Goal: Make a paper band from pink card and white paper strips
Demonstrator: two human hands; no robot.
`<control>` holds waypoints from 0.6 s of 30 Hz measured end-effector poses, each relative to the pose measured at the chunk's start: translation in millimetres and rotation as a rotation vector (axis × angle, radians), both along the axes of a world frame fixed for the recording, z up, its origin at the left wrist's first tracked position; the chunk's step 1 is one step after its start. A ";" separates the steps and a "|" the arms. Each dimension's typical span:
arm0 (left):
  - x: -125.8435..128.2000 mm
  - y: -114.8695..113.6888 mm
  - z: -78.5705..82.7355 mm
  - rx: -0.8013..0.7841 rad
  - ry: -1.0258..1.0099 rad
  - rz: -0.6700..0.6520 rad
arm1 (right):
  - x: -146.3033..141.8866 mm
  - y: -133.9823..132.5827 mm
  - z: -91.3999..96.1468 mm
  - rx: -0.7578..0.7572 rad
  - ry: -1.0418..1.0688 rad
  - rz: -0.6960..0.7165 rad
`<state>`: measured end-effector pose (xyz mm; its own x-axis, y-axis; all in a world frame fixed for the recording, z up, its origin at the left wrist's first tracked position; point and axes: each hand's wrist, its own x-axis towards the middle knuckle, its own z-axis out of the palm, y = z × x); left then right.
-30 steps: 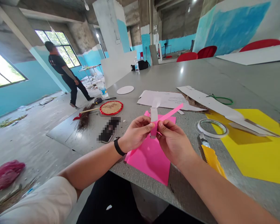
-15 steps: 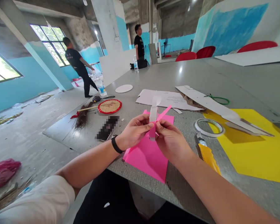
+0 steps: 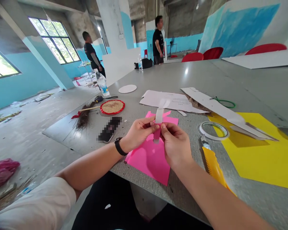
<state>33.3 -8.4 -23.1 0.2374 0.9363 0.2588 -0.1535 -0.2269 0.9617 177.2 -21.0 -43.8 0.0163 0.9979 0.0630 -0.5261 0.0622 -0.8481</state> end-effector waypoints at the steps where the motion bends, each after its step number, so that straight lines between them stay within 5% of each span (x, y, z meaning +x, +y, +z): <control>1: 0.6 0.3 -0.1 -0.024 -0.012 0.033 | -0.2 0.2 -1.4 0.017 -0.015 -0.005; 8: 3.2 -4.5 6.6 -0.170 -0.198 0.133 | -4.3 -0.2 -3.7 0.016 0.004 -0.016; 18: 6.0 0.1 1.4 -0.398 -0.342 -0.035 | -3.2 -1.5 0.2 0.084 -0.018 0.010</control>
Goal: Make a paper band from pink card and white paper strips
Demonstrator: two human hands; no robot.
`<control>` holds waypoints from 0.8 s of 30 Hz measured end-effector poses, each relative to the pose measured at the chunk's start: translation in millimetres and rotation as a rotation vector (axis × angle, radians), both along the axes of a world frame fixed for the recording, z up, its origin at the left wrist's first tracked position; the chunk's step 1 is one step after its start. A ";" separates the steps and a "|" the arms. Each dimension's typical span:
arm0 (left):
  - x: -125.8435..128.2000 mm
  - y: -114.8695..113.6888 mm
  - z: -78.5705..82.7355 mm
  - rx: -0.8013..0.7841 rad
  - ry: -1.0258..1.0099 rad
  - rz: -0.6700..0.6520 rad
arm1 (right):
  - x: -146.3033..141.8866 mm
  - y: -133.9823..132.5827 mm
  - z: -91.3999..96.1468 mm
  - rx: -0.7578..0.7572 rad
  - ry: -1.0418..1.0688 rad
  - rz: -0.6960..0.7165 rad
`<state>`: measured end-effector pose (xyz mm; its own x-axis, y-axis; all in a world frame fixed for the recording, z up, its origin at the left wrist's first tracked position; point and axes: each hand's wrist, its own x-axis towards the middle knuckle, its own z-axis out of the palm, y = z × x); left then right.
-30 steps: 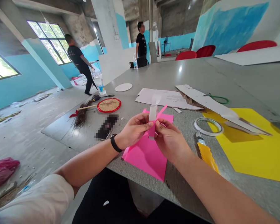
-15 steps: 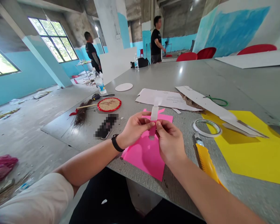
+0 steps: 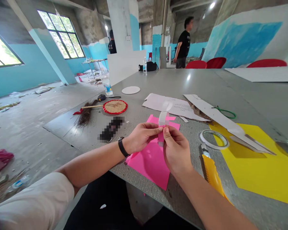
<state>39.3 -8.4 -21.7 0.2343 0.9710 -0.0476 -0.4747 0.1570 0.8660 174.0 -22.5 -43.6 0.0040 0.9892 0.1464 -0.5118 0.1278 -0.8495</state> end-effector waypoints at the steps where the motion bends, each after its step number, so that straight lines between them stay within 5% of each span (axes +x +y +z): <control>1: 0.8 -0.9 0.2 -0.004 -0.025 0.019 | 0.5 0.4 -0.7 0.001 -0.006 -0.004; 12: 12.7 -2.8 -14.1 -0.045 -0.219 0.062 | -4.6 1.8 -4.0 -0.037 -0.041 -0.077; 24: 9.1 -2.8 3.5 -0.008 -0.214 0.097 | 5.0 8.1 0.8 -0.013 0.026 -0.050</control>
<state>48.4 -11.2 -18.3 0.1451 0.9893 -0.0142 -0.6608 0.1076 0.7428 179.0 -14.4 -42.8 0.0573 0.9895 0.1326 -0.5271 0.1428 -0.8377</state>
